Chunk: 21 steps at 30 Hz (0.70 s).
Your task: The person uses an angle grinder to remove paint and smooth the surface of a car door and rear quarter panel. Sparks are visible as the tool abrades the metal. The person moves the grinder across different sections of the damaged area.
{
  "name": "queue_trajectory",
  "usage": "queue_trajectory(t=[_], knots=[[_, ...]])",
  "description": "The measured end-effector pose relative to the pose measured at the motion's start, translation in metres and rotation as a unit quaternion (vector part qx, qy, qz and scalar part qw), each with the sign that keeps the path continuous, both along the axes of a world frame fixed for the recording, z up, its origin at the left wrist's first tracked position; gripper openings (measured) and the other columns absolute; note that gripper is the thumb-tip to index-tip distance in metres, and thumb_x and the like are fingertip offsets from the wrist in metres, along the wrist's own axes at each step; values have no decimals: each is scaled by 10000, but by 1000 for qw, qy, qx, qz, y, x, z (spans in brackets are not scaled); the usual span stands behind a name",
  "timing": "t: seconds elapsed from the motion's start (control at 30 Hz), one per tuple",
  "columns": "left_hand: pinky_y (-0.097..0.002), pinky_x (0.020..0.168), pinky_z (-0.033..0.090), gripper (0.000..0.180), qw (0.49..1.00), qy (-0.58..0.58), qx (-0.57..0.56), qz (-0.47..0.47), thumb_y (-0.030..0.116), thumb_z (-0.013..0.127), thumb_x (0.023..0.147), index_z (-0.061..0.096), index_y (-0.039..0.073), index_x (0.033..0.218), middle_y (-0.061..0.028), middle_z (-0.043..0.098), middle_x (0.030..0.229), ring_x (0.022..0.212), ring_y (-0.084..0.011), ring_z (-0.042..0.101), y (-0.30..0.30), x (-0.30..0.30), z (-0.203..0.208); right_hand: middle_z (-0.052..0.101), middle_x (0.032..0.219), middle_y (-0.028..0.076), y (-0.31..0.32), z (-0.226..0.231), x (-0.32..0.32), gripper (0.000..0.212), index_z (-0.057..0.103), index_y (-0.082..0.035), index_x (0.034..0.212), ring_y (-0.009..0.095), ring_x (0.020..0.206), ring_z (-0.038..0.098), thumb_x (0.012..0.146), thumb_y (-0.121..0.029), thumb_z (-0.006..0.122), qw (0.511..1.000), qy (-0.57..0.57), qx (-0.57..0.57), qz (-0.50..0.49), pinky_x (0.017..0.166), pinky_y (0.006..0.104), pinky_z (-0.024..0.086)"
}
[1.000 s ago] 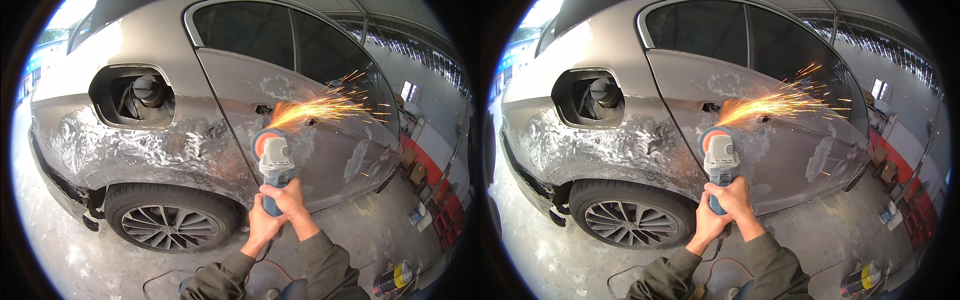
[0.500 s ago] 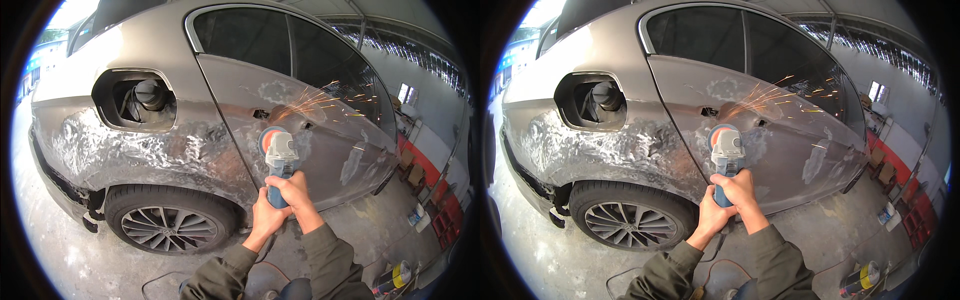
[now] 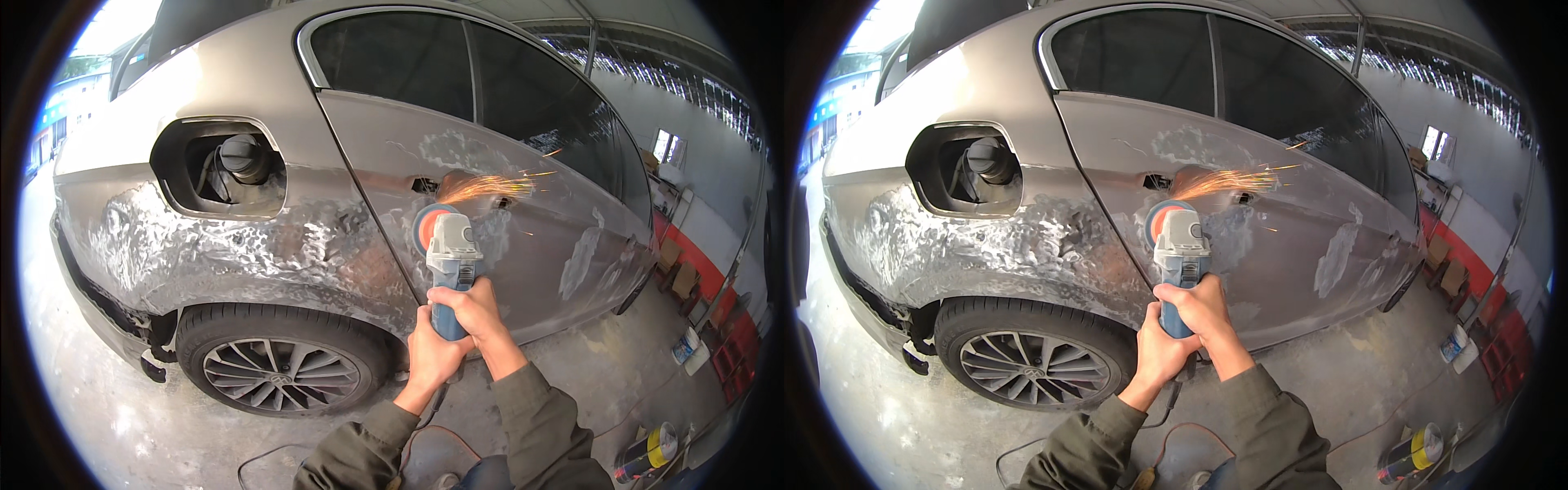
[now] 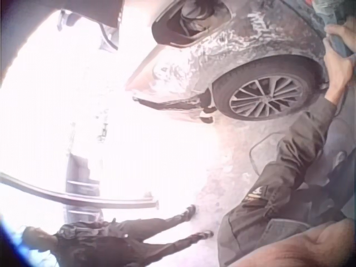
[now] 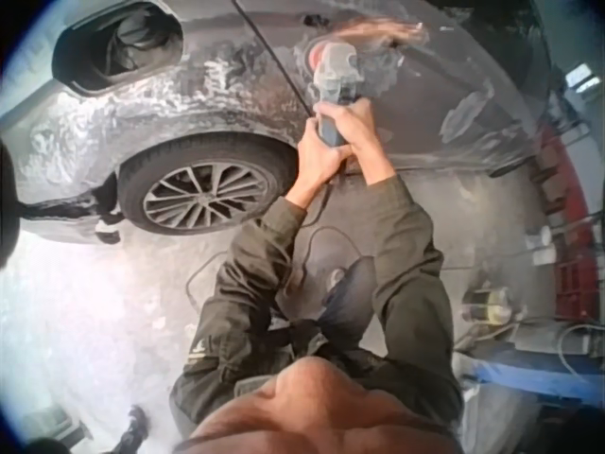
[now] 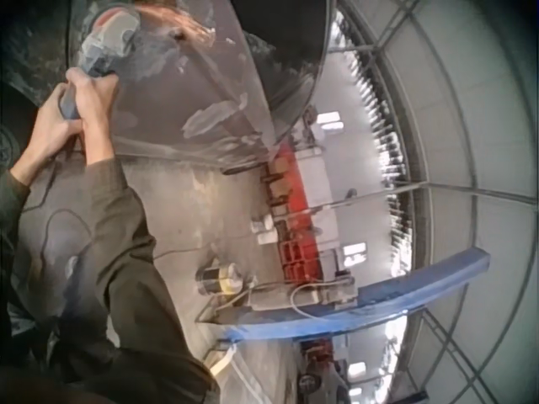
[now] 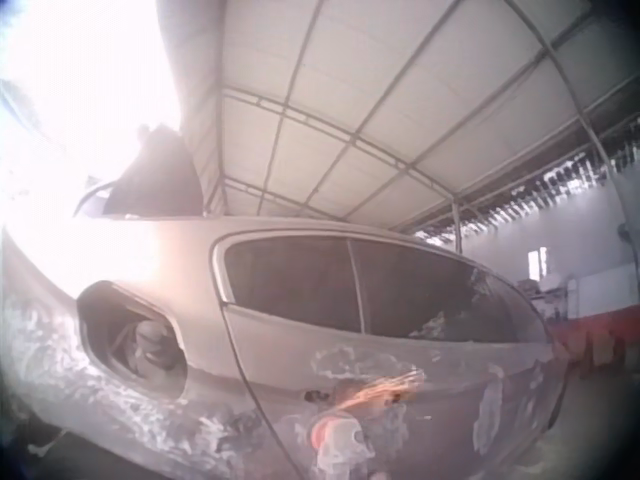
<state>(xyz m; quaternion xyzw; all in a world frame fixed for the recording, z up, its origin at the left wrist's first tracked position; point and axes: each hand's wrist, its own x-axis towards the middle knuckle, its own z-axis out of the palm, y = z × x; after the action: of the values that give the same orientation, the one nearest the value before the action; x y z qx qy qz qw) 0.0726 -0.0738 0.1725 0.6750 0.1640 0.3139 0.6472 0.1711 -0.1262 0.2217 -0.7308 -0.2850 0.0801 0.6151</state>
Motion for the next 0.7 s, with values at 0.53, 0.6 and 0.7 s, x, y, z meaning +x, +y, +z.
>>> queue_trajectory(t=[0.53, 0.6, 0.7], knots=[[-406, 897, 549, 762, 1000, -3, 2, -12, 242, 913, 638, 538, -16, 1250, -228, 708, 1107, 1037, -303, 712, 3, -3, -37, 715, 760, 95, 0, -38, -7, 345, 712, 34, 795, 169, 699, 686, 702, -272, 842, 998, -24, -6, -52, 653, 363, 542], [-412, 910, 542, 791, 999, 21, 30, -19, 273, 915, 638, 526, -20, 1261, -244, 702, 1113, 1053, -319, 709, 0, 5, -45, 711, 751, 78, -4, -54, 4, 315, 711, 34, 784, 166, 672, 678, 704, -242, 842, 998, 11, 45, -52, 629, 358, 540], [-416, 875, 552, 769, 998, 11, 46, -38, 332, 885, 668, 513, -16, 1244, -255, 712, 1068, 1028, -349, 722, -2, 8, -53, 707, 733, 75, -10, -48, -2, 312, 708, 29, 767, 160, 649, 673, 707, -246, 843, 997, 18, 25, -67, 617, 355, 537]])
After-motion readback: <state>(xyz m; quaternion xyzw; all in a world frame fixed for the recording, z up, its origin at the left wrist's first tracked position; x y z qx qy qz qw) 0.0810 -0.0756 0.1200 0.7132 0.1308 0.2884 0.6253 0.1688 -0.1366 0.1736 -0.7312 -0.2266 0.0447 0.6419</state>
